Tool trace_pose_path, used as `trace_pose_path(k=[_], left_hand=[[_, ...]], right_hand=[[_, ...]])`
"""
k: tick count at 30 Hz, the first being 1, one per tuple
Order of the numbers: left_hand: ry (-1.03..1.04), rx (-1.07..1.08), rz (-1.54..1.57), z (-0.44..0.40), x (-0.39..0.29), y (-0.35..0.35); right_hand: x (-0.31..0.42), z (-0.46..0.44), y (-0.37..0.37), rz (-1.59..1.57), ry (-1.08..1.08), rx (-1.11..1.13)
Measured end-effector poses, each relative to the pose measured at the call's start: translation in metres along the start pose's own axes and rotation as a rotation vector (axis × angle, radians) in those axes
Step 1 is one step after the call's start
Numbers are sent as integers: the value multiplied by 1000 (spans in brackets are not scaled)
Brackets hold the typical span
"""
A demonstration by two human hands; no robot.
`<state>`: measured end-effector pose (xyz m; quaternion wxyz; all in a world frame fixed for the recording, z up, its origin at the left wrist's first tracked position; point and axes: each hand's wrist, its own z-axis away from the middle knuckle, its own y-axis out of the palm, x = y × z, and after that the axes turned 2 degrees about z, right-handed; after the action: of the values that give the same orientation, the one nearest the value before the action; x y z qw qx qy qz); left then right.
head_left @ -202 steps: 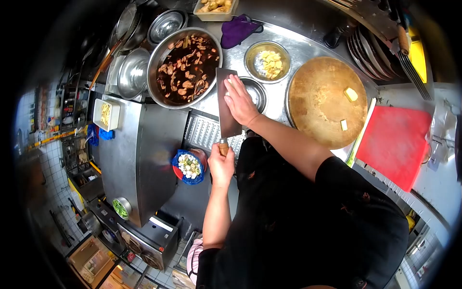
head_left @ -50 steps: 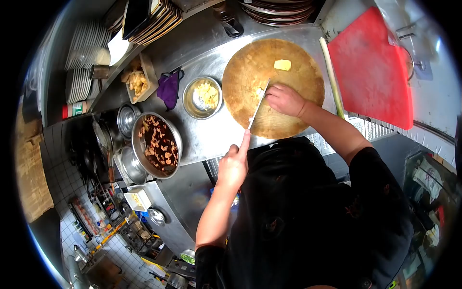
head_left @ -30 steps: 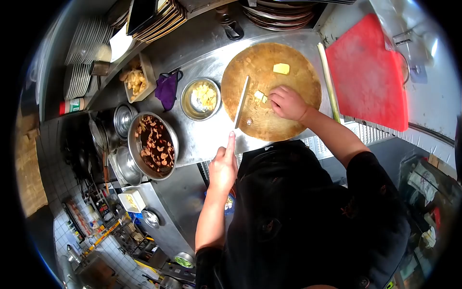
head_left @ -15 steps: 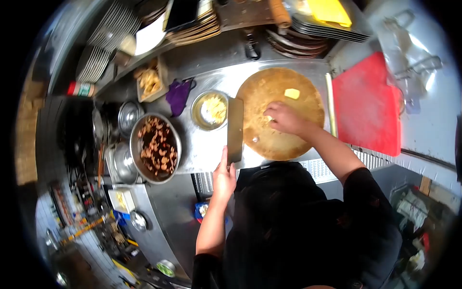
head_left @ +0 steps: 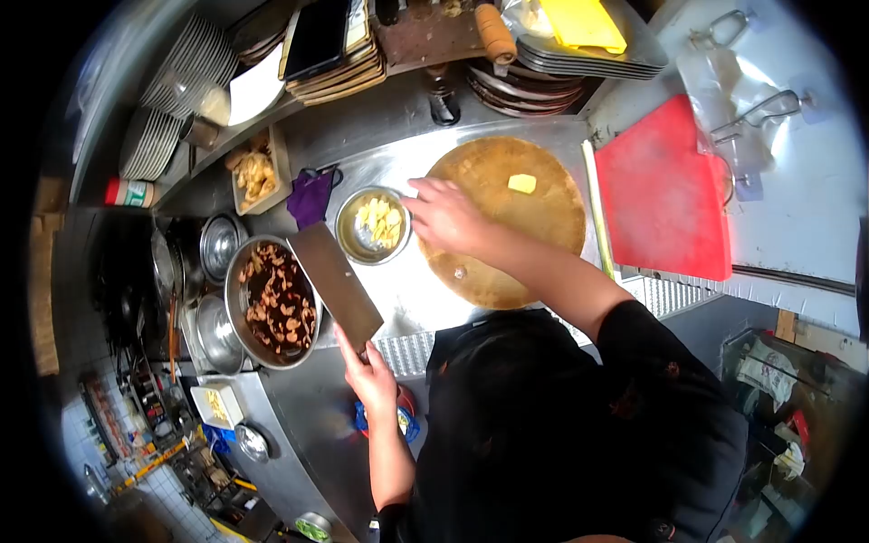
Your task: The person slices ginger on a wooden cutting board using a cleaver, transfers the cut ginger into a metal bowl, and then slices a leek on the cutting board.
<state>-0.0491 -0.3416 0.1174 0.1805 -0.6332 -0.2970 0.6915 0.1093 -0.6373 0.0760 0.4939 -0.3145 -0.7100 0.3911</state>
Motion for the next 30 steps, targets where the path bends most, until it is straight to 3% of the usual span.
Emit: trace_pose_path(k=[4, 8, 9, 10, 13, 19, 24, 28, 30], left_hand=[[-65, 117, 0, 5, -11, 5], [-34, 221, -8, 5, -23, 20], [113, 192, 20, 4, -27, 26], [113, 228, 21, 2, -26, 30], [176, 290, 4, 1, -28, 36], [250, 356, -31, 1, -43, 50], [309, 373, -36, 1, -38, 63], [385, 379, -50, 1, -37, 68], [386, 406, -71, 1, -42, 66]], right_hand=[[-53, 57, -36, 371, 274, -185], [-134, 111, -22, 157, 280, -15], [-138, 117, -32, 65, 259, -11], [-142, 116, -39, -26, 231, -8], [-92, 117, -100, -112, 298, -212], [-72, 60, -249, 183, 29, -792], [-124, 6, -335, 425, 113, -999], [-131, 14, -346, 470, 192, -1098], [-120, 37, -325, 391, 175, -1043]])
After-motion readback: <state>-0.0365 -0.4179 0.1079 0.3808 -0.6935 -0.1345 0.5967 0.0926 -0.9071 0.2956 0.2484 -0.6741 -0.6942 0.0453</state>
